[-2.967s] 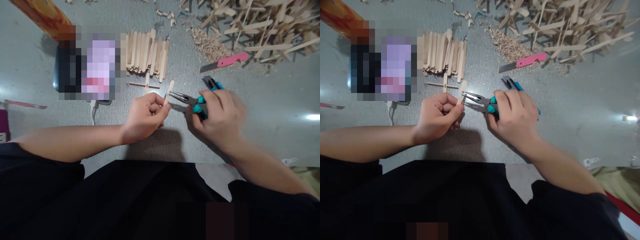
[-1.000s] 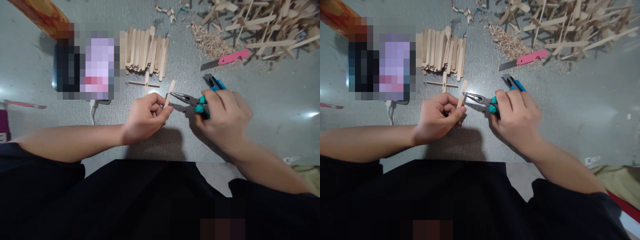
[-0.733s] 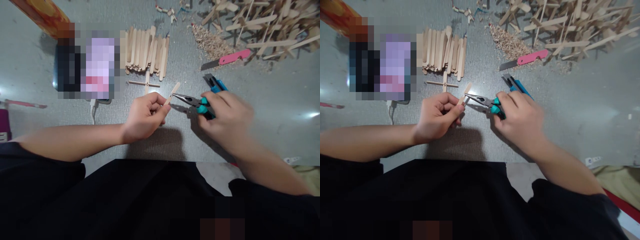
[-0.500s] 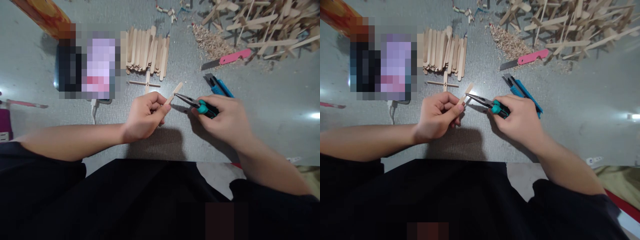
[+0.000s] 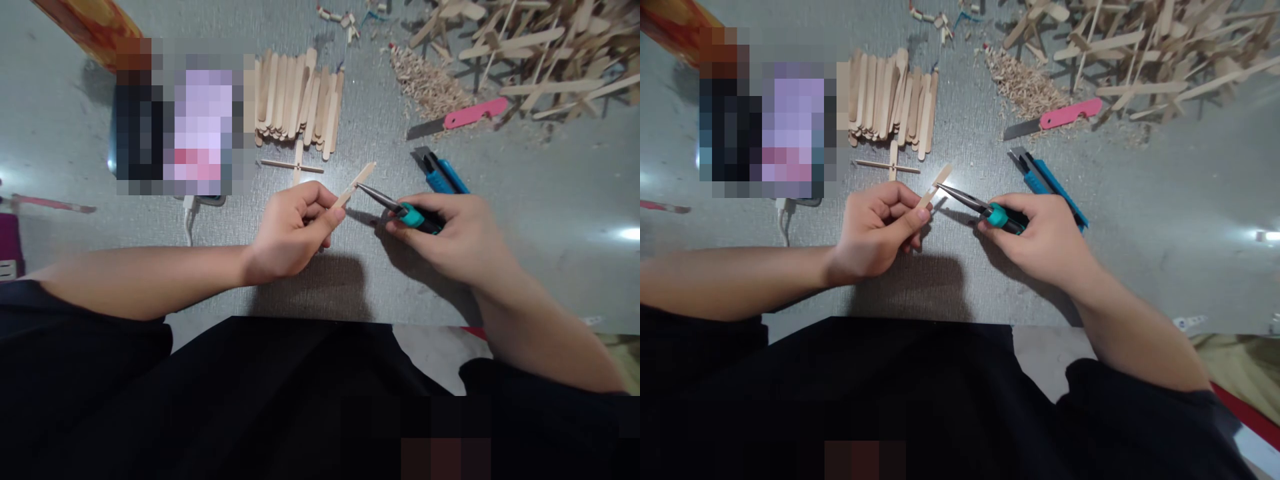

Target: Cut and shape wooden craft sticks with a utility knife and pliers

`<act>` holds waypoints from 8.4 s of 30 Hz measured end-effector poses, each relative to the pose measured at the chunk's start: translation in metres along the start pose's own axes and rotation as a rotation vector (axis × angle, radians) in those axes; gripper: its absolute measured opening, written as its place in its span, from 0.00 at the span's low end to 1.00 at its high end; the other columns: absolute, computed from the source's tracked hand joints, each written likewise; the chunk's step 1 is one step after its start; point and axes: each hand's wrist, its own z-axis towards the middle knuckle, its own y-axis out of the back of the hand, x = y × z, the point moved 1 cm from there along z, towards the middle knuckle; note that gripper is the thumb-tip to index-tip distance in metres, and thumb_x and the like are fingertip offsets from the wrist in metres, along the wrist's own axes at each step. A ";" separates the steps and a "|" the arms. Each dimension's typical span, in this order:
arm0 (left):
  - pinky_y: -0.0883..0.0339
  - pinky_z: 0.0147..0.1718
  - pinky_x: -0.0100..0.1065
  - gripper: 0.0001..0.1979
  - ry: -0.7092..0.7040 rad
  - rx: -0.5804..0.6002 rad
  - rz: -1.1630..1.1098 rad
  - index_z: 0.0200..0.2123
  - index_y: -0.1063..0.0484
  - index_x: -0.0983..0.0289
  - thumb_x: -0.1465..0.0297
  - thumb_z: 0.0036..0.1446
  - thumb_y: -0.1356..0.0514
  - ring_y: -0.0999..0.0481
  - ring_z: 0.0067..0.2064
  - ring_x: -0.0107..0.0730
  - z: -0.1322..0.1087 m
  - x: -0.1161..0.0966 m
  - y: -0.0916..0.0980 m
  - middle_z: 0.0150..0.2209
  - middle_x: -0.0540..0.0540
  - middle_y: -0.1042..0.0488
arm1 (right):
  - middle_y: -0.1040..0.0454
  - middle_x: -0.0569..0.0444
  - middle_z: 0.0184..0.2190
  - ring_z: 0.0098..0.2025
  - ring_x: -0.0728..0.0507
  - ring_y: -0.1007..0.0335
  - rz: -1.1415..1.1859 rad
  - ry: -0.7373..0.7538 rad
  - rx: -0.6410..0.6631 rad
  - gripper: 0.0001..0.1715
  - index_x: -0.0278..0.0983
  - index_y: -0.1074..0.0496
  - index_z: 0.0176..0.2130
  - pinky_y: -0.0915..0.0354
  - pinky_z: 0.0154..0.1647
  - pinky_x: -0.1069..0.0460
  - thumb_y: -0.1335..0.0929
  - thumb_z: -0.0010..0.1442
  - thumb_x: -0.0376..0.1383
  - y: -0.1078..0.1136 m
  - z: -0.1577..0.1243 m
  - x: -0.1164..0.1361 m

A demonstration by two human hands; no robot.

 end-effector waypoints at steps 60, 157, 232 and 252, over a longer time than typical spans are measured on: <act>0.32 0.21 0.31 0.15 0.015 -0.075 0.128 0.38 0.22 0.59 0.60 0.72 0.23 0.24 0.21 0.29 -0.002 -0.006 -0.002 0.21 0.46 0.24 | 0.13 0.39 0.49 0.49 0.24 0.16 -0.640 0.380 -0.387 0.20 0.43 0.16 0.55 0.23 0.50 0.32 0.26 0.64 0.35 -0.008 -0.008 -0.013; 0.30 0.21 0.31 0.16 0.016 -0.047 0.079 0.38 0.22 0.57 0.59 0.74 0.22 0.20 0.22 0.31 0.004 -0.003 -0.001 0.22 0.47 0.21 | 0.15 0.46 0.39 0.38 0.31 0.17 -0.555 0.574 -0.510 0.13 0.46 0.21 0.49 0.24 0.39 0.38 0.31 0.67 0.33 -0.015 -0.014 0.003; 0.46 0.20 0.28 0.24 -0.218 0.307 -0.266 0.37 0.19 0.62 0.53 0.84 0.29 0.40 0.20 0.20 0.010 0.011 0.004 0.23 0.46 0.31 | 0.19 0.51 0.37 0.35 0.34 0.22 -0.356 0.697 -0.341 0.16 0.47 0.25 0.48 0.32 0.36 0.40 0.26 0.60 0.34 -0.010 0.011 -0.027; 0.47 0.18 0.31 0.30 -0.151 0.308 -0.184 0.36 0.23 0.59 0.41 0.81 0.30 0.39 0.19 0.23 0.005 -0.002 -0.001 0.23 0.47 0.32 | 0.12 0.47 0.41 0.40 0.30 0.15 -0.346 0.546 -0.277 0.12 0.49 0.22 0.46 0.20 0.44 0.34 0.25 0.66 0.50 -0.009 0.015 -0.037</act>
